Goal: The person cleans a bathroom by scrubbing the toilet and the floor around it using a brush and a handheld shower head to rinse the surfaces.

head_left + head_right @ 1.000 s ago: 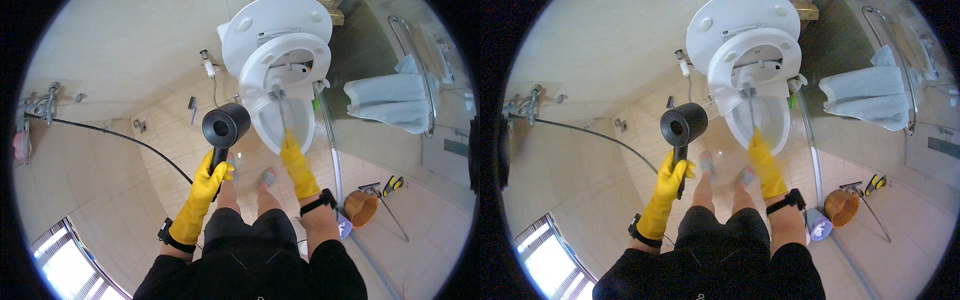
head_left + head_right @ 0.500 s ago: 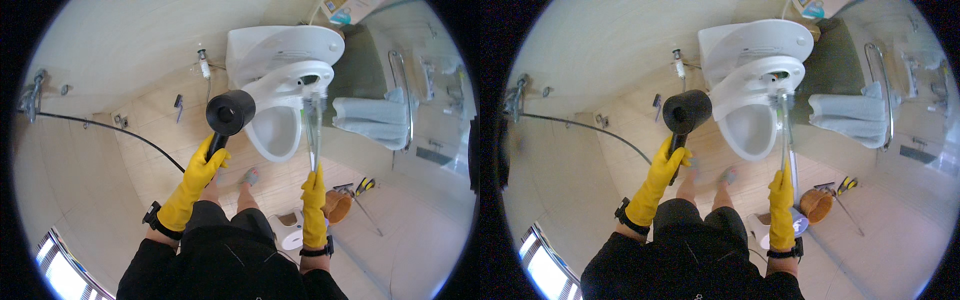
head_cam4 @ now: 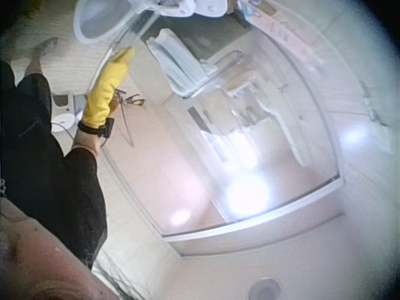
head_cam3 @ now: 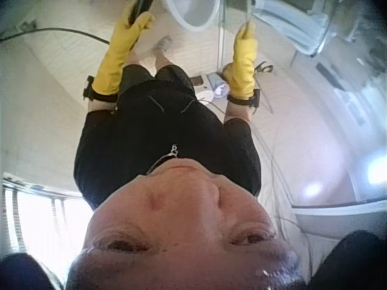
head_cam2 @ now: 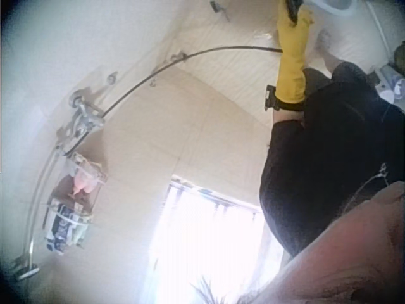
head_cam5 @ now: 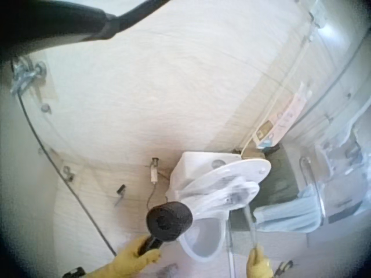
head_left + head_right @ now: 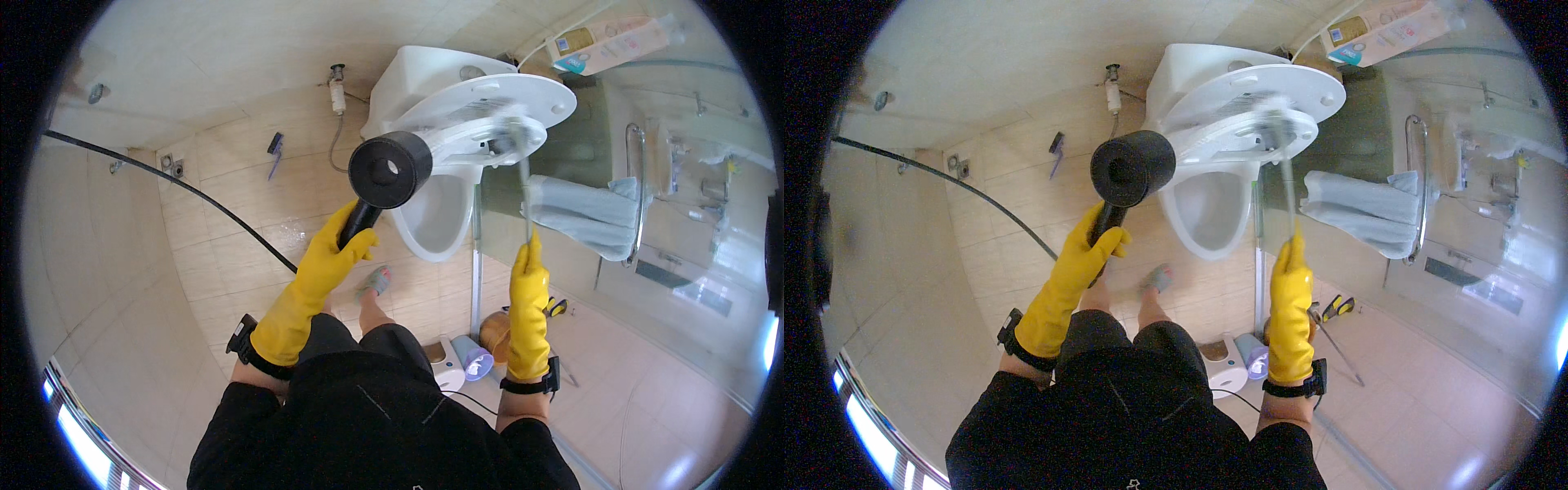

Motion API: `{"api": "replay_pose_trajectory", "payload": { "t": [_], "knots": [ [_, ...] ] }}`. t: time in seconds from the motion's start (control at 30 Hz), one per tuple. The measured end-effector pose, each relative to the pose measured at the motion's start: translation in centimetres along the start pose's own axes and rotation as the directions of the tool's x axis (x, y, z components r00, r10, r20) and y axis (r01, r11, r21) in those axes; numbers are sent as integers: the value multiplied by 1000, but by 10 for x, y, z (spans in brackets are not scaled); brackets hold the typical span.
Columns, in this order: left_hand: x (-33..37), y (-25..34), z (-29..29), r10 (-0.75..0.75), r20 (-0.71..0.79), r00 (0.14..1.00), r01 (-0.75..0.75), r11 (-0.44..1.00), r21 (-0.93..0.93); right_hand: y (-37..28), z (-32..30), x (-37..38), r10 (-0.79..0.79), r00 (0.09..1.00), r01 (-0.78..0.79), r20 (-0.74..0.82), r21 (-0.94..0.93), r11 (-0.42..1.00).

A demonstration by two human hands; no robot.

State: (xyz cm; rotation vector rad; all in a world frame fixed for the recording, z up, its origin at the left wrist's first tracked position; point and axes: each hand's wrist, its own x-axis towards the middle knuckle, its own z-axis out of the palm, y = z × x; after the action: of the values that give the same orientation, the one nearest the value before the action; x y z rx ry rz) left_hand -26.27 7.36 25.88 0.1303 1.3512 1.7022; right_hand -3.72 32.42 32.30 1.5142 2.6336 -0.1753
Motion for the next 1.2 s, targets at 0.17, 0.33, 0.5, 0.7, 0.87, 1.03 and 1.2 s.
{"api": "replay_pose_trajectory", "payload": {
  "t": [0.17, 0.33, 0.5, 0.7, 0.87, 1.03, 1.2],
  "knots": [
    [5, 10, 7, 14, 31, 999, -12, 998, -57, 11, 25, -9, -314, 948, 318, 54, -117, 941],
    [8, 13, 10, 31, 55, 998, -25, 995, -100, 20, 34, -14, -135, 990, 136, 47, -19, 990],
    [14, 13, 14, 54, 124, 991, -49, 998, -42, -12, 59, -49, -197, 940, 191, 280, 49, 980],
    [17, 0, 17, 136, 94, 986, -124, 985, -119, -16, 70, -89, -102, 929, 38, 355, 181, 983],
    [18, 9, 10, 140, 124, 982, -119, 979, -165, -12, 65, -101, -76, 930, 6, 360, 193, 981],
    [23, 11, -9, 38, 146, 988, -20, 992, -122, 2, 43, -96, -181, 983, 182, -14, 105, 978],
    [19, 1, -33, 9, 80, 997, -3, 997, -76, -25, -7, -30, 98, 995, -90, -14, 272, 958]
  ]
}}
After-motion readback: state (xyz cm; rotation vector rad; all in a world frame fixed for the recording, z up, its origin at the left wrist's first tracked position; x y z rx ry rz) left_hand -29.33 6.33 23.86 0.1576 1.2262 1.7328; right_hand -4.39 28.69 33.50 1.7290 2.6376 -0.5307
